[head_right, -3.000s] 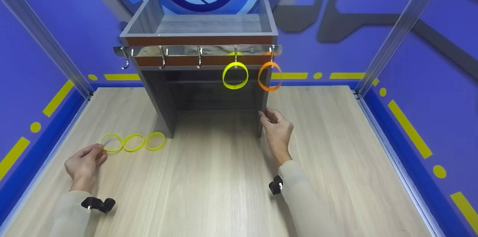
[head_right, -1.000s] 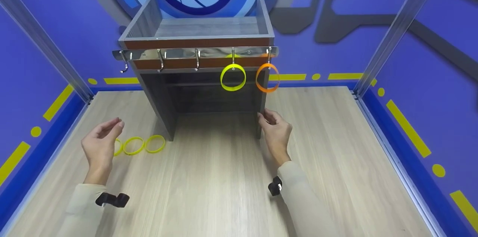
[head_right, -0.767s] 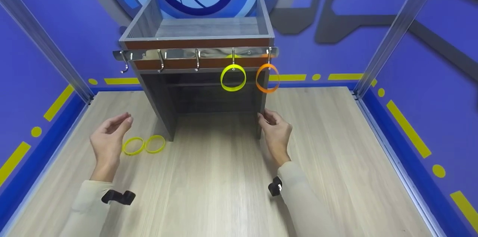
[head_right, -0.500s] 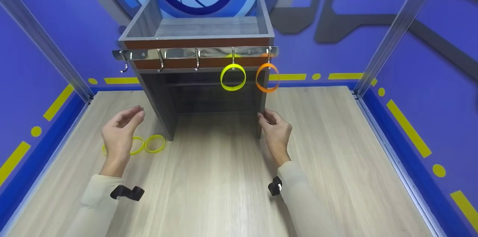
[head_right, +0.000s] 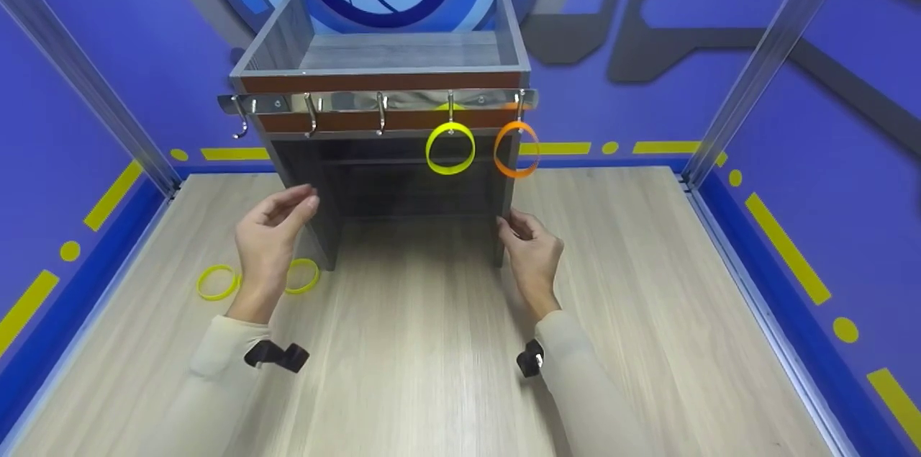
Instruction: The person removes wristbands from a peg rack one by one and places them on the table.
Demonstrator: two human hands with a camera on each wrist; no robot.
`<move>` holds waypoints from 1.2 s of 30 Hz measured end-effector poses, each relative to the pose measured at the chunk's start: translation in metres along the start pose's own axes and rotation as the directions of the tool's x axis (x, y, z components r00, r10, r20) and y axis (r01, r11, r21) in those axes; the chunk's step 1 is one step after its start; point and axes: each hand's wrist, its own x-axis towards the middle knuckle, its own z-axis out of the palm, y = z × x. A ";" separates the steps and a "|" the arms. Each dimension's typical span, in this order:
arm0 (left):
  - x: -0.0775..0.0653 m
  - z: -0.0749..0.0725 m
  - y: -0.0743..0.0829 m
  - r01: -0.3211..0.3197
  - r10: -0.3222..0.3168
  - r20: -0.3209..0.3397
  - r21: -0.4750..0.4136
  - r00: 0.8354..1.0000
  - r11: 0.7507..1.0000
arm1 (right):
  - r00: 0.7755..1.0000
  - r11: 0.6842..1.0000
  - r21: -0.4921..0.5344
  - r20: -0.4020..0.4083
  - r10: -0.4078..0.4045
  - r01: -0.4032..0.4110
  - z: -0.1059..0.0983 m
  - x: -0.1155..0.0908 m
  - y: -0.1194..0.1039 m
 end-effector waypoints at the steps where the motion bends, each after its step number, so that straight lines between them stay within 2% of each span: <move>1: 0.001 0.003 0.001 -0.006 0.006 0.006 -0.008 1.000 1.000 | 1.000 1.000 0.002 0.001 0.001 -0.001 0.000 0.000 0.000; 18: 0.004 0.047 0.017 -0.075 0.083 0.079 -0.099 0.993 0.992 | 1.000 0.999 0.026 -0.011 0.019 -0.019 0.000 0.000 -0.002; 26: 0.005 0.061 0.018 -0.056 0.070 0.091 -0.147 0.993 0.987 | 1.000 1.000 0.001 0.000 0.009 -0.009 0.000 0.000 0.001; 36: 0.006 0.071 0.019 -0.050 0.060 0.116 -0.091 0.991 0.995 | 1.000 1.000 0.009 -0.004 -0.021 0.021 0.001 0.000 0.002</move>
